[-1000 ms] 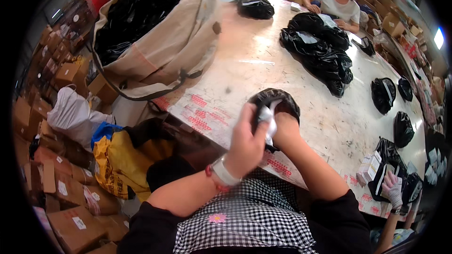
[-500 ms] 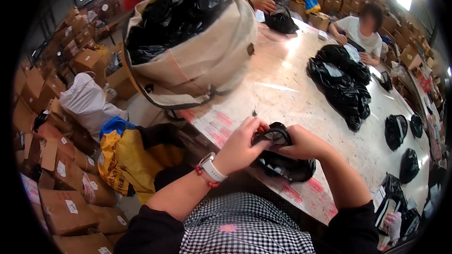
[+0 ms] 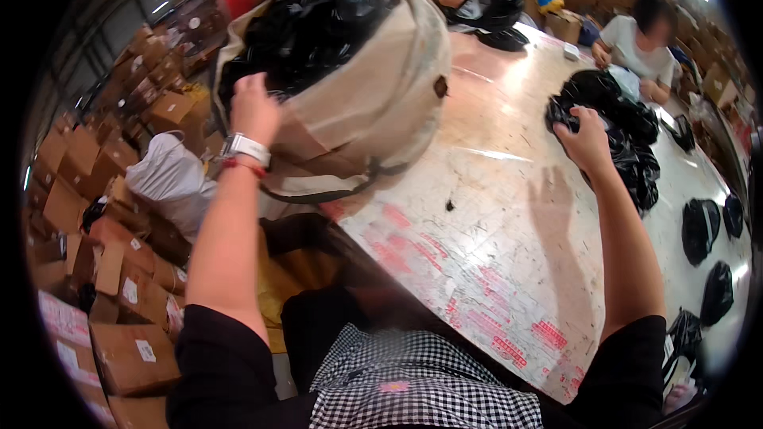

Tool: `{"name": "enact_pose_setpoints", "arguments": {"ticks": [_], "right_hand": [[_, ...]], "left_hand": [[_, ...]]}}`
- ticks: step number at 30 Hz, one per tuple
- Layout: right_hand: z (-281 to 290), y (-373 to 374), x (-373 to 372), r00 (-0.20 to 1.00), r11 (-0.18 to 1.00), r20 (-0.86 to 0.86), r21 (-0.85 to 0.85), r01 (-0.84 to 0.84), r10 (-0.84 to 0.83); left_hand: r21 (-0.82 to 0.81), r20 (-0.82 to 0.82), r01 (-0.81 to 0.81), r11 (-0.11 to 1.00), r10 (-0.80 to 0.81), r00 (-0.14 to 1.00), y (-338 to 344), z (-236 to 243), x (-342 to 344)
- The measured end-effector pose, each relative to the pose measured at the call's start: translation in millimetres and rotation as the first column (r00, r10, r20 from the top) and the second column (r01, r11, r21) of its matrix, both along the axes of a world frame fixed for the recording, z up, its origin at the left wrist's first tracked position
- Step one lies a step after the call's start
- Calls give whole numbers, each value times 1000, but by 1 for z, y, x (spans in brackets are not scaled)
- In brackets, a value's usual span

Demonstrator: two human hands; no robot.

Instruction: The person repeatedly picks up small black plastic packages from a table, opens them to reveal folded clothing, and places the items into a large clear plastic bag. The person then ties the bag closed and places it into a large canvas tote.

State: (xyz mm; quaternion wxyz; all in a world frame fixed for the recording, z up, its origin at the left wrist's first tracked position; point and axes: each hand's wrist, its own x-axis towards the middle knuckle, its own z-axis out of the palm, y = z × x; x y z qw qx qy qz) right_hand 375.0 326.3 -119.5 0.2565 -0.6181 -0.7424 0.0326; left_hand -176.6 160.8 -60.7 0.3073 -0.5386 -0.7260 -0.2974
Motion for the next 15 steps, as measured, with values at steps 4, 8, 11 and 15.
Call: {"name": "enact_pose_setpoints", "arguments": {"ticks": [4, 8, 11, 15], "right_hand": [[-72, -28, 51, 789, 988, 595, 87, 125, -152], [-96, -25, 83, 886, 970, 456, 240, -27, -88], [-74, -33, 73, 996, 979, 83, 203, 25, -43], [-70, -34, 108, 990, 950, 141, 310, -18, -27]], "left_hand": [[-453, 136, 63, 889, -1, 991, 6, -19, -70], [-274, 115, 12, 962, 20, 993, 14, -24, -71], [211, 73, 7, 977, -23, 997, 8, -20, -54], [707, 182, 333, 624, -615, 767, -13, 9, 52]]}}
